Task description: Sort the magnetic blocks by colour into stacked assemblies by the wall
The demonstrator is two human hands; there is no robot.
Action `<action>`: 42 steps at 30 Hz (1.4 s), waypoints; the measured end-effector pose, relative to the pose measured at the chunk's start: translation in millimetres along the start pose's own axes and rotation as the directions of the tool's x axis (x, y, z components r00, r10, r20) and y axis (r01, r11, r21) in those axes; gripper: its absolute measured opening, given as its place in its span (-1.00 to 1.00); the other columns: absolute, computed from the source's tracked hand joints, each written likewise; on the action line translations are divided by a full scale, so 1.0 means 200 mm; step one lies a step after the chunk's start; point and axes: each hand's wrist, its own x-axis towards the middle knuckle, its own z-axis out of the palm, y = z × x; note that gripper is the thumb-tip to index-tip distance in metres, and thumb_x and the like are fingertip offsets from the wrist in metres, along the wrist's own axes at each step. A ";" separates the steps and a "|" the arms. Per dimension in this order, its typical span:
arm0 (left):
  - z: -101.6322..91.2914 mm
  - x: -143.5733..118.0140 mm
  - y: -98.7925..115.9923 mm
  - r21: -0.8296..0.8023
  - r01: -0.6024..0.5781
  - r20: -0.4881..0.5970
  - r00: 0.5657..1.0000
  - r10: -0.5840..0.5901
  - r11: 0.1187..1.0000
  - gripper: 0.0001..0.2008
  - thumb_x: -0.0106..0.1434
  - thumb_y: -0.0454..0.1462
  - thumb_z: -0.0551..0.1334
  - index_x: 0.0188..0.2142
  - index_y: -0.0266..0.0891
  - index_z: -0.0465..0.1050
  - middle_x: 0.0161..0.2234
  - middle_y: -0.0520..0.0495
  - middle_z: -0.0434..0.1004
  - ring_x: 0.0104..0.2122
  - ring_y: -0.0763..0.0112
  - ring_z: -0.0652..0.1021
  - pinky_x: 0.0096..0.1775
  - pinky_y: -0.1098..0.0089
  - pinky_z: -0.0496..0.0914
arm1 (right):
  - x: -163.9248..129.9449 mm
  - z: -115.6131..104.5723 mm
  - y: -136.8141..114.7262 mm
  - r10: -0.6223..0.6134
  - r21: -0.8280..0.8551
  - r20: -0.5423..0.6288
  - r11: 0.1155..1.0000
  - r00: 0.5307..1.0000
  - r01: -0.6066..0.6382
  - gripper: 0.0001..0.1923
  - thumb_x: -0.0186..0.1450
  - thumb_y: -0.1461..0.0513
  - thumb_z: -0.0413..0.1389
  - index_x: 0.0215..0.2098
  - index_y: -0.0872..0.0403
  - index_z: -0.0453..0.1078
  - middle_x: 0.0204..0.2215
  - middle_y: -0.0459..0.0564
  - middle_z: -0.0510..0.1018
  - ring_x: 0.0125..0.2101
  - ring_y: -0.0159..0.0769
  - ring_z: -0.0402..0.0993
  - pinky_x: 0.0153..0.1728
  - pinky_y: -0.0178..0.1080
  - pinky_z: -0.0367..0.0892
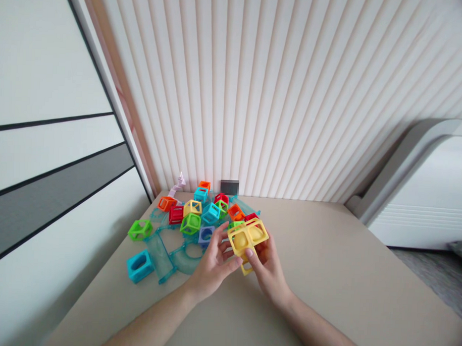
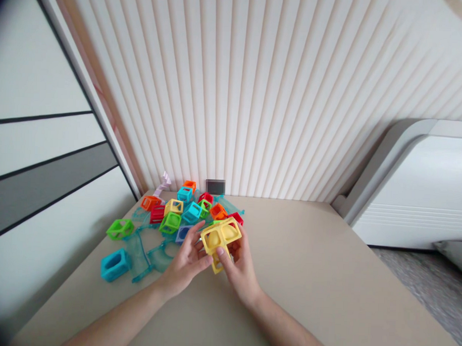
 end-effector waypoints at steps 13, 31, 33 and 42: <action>-0.01 0.03 0.05 0.054 0.026 -0.155 0.988 -0.018 0.998 -0.42 0.17 -0.07 0.44 0.12 -0.18 0.41 0.10 -0.27 0.53 0.10 0.02 0.53 0.06 0.14 0.47 | 0.03 0.00 -0.05 0.038 -0.007 -0.063 0.999 0.997 -0.038 -0.61 0.31 -0.06 0.24 -0.10 -0.05 0.27 -0.17 -0.01 0.61 -0.27 -0.22 0.56 -0.19 -0.16 0.49; -0.03 0.00 0.03 0.317 -0.119 -0.206 0.960 0.190 0.941 -0.77 0.28 -0.12 0.34 -0.14 -0.16 0.47 0.17 -0.20 0.48 0.01 0.11 0.60 -0.11 0.27 0.56 | 0.02 -0.01 -0.03 -0.003 -0.025 -0.078 1.000 0.997 0.001 -0.65 0.29 0.00 0.29 -0.11 -0.02 0.35 -0.18 -0.02 0.56 -0.22 -0.24 0.50 -0.15 -0.19 0.43; -0.03 0.00 0.03 0.337 -0.132 -0.196 0.959 0.206 0.932 -0.80 0.30 -0.13 0.33 -0.15 -0.15 0.50 0.19 -0.18 0.46 0.02 0.10 0.60 -0.09 0.26 0.56 | 0.02 -0.01 -0.03 -0.011 -0.041 -0.073 0.999 0.997 0.008 -0.65 0.31 0.01 0.28 -0.09 -0.01 0.35 -0.17 -0.01 0.56 -0.22 -0.24 0.49 -0.14 -0.19 0.42; -0.02 0.00 0.05 0.350 -0.136 -0.209 0.953 0.218 0.927 -0.80 0.30 -0.11 0.32 -0.17 -0.16 0.55 0.16 -0.19 0.50 0.07 0.06 0.57 0.03 0.17 0.50 | 0.02 -0.02 -0.02 -0.025 -0.081 -0.059 0.997 0.998 0.020 -0.64 0.33 0.00 0.25 -0.04 -0.01 0.34 -0.13 0.01 0.56 -0.20 -0.23 0.49 -0.14 -0.19 0.41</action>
